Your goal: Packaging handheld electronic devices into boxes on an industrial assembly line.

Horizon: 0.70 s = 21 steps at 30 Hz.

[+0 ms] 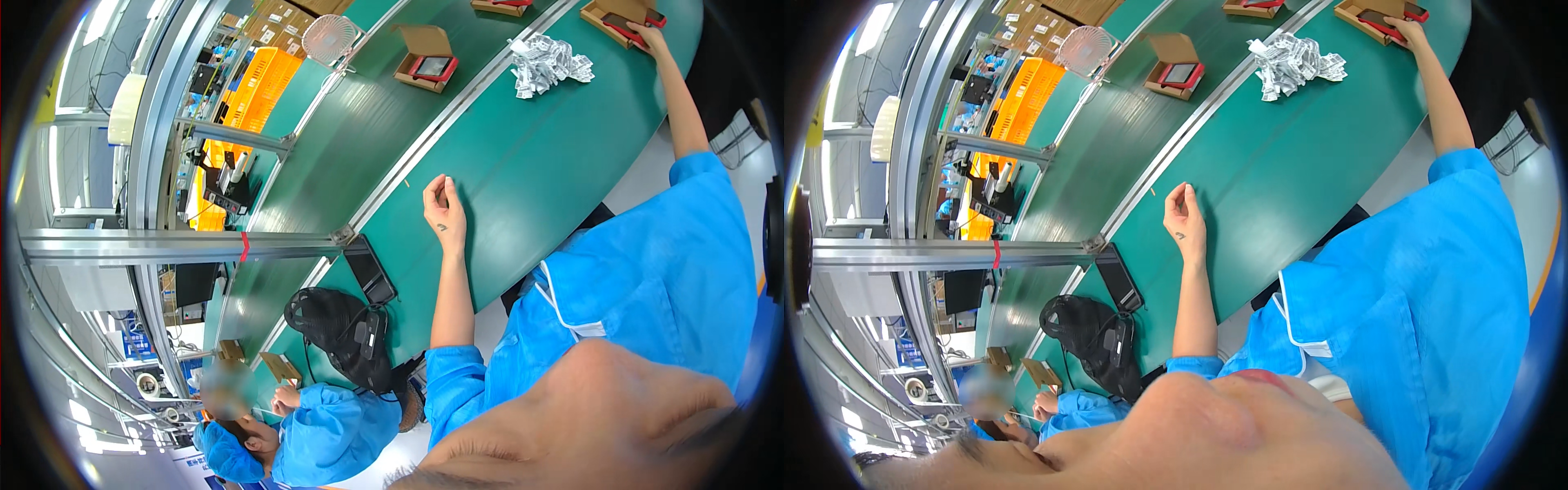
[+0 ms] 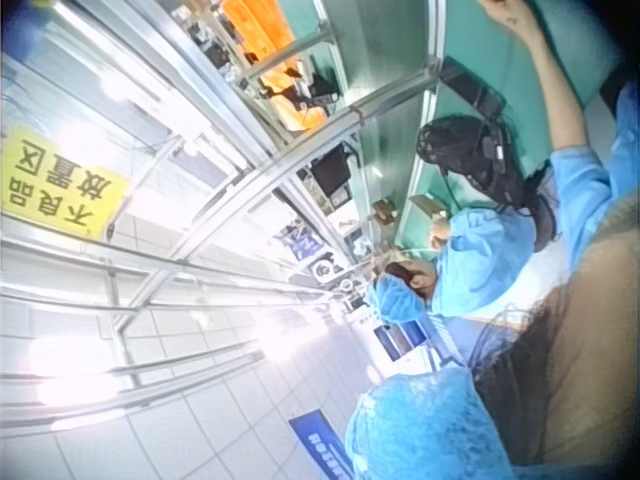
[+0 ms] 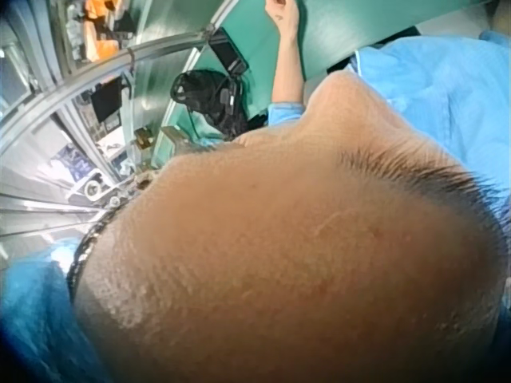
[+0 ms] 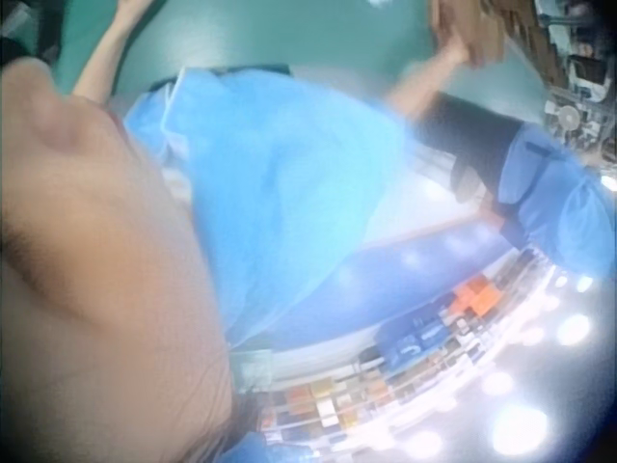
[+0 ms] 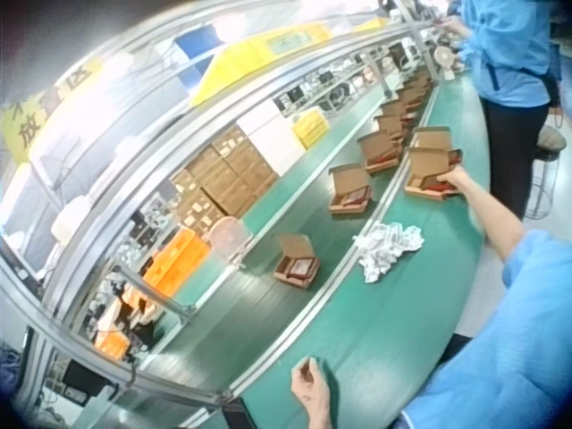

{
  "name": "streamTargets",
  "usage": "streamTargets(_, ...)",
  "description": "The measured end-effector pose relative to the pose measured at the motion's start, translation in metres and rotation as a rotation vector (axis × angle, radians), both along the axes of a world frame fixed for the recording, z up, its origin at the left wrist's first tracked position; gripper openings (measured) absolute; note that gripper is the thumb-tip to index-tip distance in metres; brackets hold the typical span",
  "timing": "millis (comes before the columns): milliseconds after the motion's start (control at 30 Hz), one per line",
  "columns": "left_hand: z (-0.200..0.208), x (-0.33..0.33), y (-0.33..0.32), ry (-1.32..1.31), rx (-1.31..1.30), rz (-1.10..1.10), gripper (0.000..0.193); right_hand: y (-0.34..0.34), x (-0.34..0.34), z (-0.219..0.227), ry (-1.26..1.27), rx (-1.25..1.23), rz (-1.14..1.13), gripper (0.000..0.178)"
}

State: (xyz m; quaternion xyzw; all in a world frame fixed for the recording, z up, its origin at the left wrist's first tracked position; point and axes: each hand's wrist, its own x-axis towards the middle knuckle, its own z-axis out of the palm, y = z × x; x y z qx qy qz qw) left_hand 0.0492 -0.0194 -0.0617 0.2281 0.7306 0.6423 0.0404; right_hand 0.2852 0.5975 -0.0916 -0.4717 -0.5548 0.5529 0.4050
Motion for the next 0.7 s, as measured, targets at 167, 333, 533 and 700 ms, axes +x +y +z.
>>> streamTargets(167, -0.005, -0.001, -0.003, 0.024, 0.012, -0.024, 0.020, 0.002, 0.004, -0.005, -0.155, 0.021, 0.052, 0.040)
streamTargets(333, -0.009, -0.005, -0.016, 0.063, 0.023, 0.000, 0.020, -0.028, -0.015, 0.003, -0.093, -0.148, 0.225, 0.041)
streamTargets(533, -0.007, 0.001, -0.028, 0.056, -0.025, 0.015, 0.020, -0.077, -0.028, 0.011, 0.210, -0.129, 0.060, 0.036)
streamTargets(700, -0.010, 0.003, -0.025, -0.004, 0.026, -0.017, 0.022, -0.104, 0.000, 0.074, 0.286, 0.101, 0.178, 0.031)
